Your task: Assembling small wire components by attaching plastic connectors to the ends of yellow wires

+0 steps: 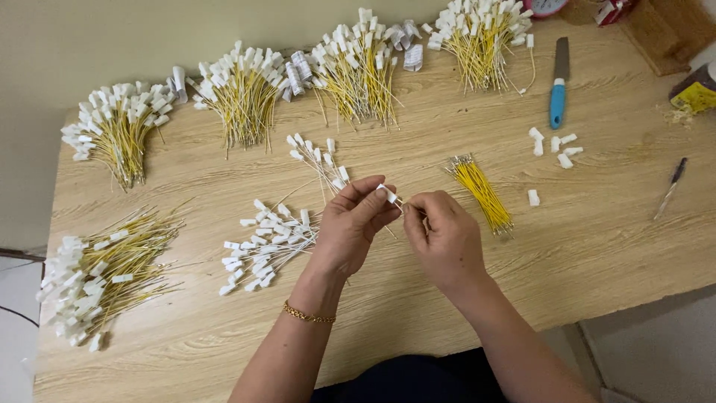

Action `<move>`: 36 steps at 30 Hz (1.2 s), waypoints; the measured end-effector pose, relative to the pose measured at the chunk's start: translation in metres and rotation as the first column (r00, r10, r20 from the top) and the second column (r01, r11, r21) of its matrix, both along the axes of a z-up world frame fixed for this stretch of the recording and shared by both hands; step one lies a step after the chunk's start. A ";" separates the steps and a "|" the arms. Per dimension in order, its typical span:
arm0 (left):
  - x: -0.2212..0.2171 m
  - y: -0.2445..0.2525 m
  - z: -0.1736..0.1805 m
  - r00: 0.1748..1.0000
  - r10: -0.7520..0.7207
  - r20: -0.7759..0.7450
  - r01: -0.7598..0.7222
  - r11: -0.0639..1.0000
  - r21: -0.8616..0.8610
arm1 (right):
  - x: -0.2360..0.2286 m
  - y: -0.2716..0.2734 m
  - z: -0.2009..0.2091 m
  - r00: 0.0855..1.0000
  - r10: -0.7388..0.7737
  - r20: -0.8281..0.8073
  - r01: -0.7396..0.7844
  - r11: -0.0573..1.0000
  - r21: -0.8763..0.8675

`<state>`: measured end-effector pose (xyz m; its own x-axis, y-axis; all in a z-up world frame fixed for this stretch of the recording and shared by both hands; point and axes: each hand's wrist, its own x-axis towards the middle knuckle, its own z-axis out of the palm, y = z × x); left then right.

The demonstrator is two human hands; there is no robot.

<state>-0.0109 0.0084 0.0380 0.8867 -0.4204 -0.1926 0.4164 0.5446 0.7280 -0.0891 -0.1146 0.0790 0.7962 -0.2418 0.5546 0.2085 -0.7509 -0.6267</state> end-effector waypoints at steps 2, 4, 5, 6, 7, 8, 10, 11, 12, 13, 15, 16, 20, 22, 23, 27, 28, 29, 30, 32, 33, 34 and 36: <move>0.001 -0.002 -0.004 1.000 0.011 -0.007 -0.011 1.000 0.022 | 0.000 -0.002 -0.010 1.000 -0.022 0.022 0.024 0.996 -0.085; -0.001 -0.005 -0.003 1.000 0.022 -0.012 -0.022 0.999 0.044 | 0.001 -0.003 -0.016 0.998 -0.041 0.046 0.048 0.985 -0.169; -0.003 -0.007 0.000 0.999 0.045 -0.013 -0.044 0.997 0.065 | 0.001 -0.002 -0.015 0.998 -0.036 0.052 0.045 0.985 -0.169; -0.004 -0.009 0.004 0.998 0.067 -0.013 -0.065 0.994 0.086 | 0.001 -0.002 -0.015 0.998 -0.033 0.059 0.042 0.985 -0.170; -0.005 -0.010 0.005 0.998 0.066 -0.013 -0.064 0.994 0.086 | 0.002 -0.002 -0.013 0.998 -0.034 0.059 0.043 0.985 -0.170; -0.007 -0.011 0.006 0.997 0.079 -0.023 -0.077 0.993 0.087 | 0.002 -0.001 -0.011 0.998 -0.037 0.057 0.046 0.985 -0.165; -0.007 -0.014 0.001 0.996 0.087 -0.036 -0.084 0.993 0.085 | 0.003 -0.002 -0.012 0.998 -0.046 0.052 0.054 0.985 -0.162; -0.006 -0.015 -0.006 0.995 0.092 -0.034 -0.088 0.990 0.111 | 0.004 -0.003 -0.015 0.999 -0.037 0.028 0.041 0.988 -0.152; -0.004 -0.016 -0.012 0.995 0.097 -0.030 -0.093 0.986 0.136 | 0.005 -0.004 -0.017 1.000 -0.029 0.007 0.030 0.990 -0.141; -0.005 -0.017 -0.011 0.995 0.091 -0.031 -0.086 0.987 0.133 | 0.005 -0.005 -0.020 0.999 -0.036 0.006 0.036 0.989 -0.144; -0.006 -0.019 -0.009 0.993 0.106 -0.053 -0.097 0.986 0.138 | 0.004 -0.005 -0.025 0.997 -0.067 -0.025 0.064 0.990 -0.125; -0.006 -0.020 -0.011 0.993 0.102 -0.056 -0.093 0.986 0.136 | 0.003 -0.007 -0.026 0.997 -0.071 -0.027 0.067 0.990 -0.127; -0.004 -0.026 -0.018 0.994 0.078 -0.082 -0.061 0.979 0.194 | 0.001 -0.019 -0.042 0.972 -0.082 -0.222 0.062 0.993 -0.097; 0.001 -0.033 -0.035 0.995 0.060 -0.082 -0.038 0.968 0.249 | 0.005 -0.036 -0.041 0.917 -0.091 -0.389 0.075 0.996 -0.056; 0.004 -0.038 -0.051 0.998 0.026 -0.054 -0.008 0.950 0.312 | 0.009 -0.047 -0.034 0.901 -0.085 -0.425 0.075 0.996 -0.042; 0.008 -0.040 -0.047 0.972 -0.181 0.149 0.028 0.720 0.694 | 0.026 -0.116 -0.069 0.817 -0.421 -0.395 0.288 0.890 -0.353; 0.011 -0.043 -0.055 0.971 -0.182 0.152 0.027 0.722 0.691 | 0.028 -0.124 -0.074 0.817 -0.424 -0.391 0.290 0.888 -0.356; 0.014 -0.046 -0.063 0.936 -0.303 0.182 0.022 0.565 0.825 | 0.031 -0.133 -0.080 0.744 -0.481 -0.464 0.316 0.865 -0.391; 0.017 -0.048 -0.071 0.889 -0.421 0.181 -0.007 0.383 0.924 | 0.034 -0.141 -0.086 0.659 -0.532 -0.532 0.335 0.841 -0.426; 0.008 -0.050 -0.054 0.825 -0.465 0.321 -0.154 0.362 0.919 | 0.037 -0.137 -0.079 0.630 -0.510 -0.586 0.319 0.857 -0.404; 0.004 -0.051 -0.046 0.736 -0.509 0.446 -0.299 0.347 0.889 | 0.038 -0.135 -0.076 0.598 -0.486 -0.638 0.303 0.874 -0.381; 0.005 -0.058 -0.047 0.736 -0.509 0.446 -0.299 0.347 0.889 | 0.041 -0.139 -0.078 0.598 -0.486 -0.638 0.304 0.873 -0.381; 0.007 -0.071 -0.050 0.454 -0.663 0.595 -0.497 0.366 0.787 | 0.046 -0.146 -0.081 0.590 -0.375 -0.715 0.271 0.926 -0.262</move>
<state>-0.0035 -0.0626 -0.0122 0.7539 -0.6159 0.2287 -0.6201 -0.5521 0.5574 -0.0428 -0.2603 -0.0025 0.8260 -0.5442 -0.1469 -0.5573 -0.7491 -0.3581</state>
